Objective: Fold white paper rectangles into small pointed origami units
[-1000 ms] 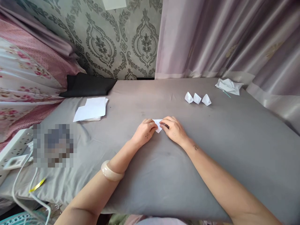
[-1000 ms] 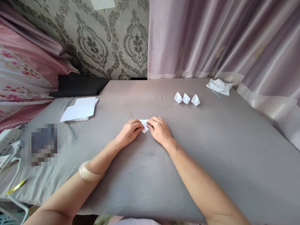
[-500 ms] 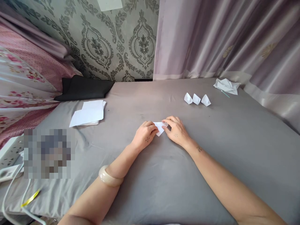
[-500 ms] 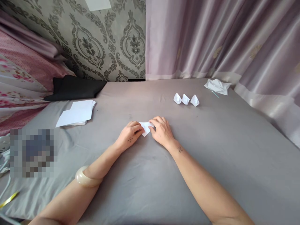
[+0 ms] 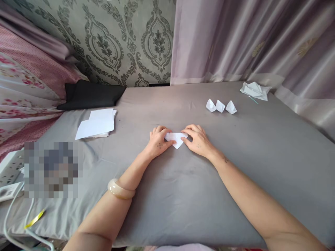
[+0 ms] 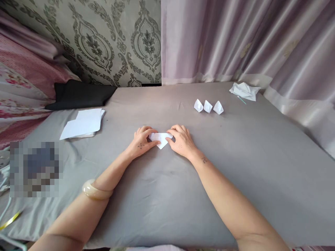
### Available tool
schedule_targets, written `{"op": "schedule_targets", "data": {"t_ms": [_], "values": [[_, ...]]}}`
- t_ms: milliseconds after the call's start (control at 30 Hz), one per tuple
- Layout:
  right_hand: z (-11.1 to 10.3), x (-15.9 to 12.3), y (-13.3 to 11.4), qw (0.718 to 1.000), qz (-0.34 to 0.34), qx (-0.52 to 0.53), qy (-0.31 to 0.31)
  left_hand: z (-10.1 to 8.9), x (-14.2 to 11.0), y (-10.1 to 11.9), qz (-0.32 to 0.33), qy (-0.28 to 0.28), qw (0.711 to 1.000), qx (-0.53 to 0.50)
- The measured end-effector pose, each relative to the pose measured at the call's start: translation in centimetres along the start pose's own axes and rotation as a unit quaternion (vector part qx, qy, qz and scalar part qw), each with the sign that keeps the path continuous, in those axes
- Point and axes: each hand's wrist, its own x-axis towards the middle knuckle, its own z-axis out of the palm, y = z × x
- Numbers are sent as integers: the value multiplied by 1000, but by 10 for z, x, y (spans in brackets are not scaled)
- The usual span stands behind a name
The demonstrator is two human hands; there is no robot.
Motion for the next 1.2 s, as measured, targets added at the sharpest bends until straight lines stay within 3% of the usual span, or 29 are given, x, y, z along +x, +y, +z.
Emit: {"op": "schedule_targets", "data": {"t_ms": [467,767,1200], "values": [[-3,1,-3,999,-36,-10,-40,-1,2,-1,23,15,999,-17],[0,9,0,999,-41,27,-22,-6,8,-11,-21,17,998,-57],[-2,12,-8,996,-1,59,-62,-5,13,-7,1,-36,999,-22]]}}
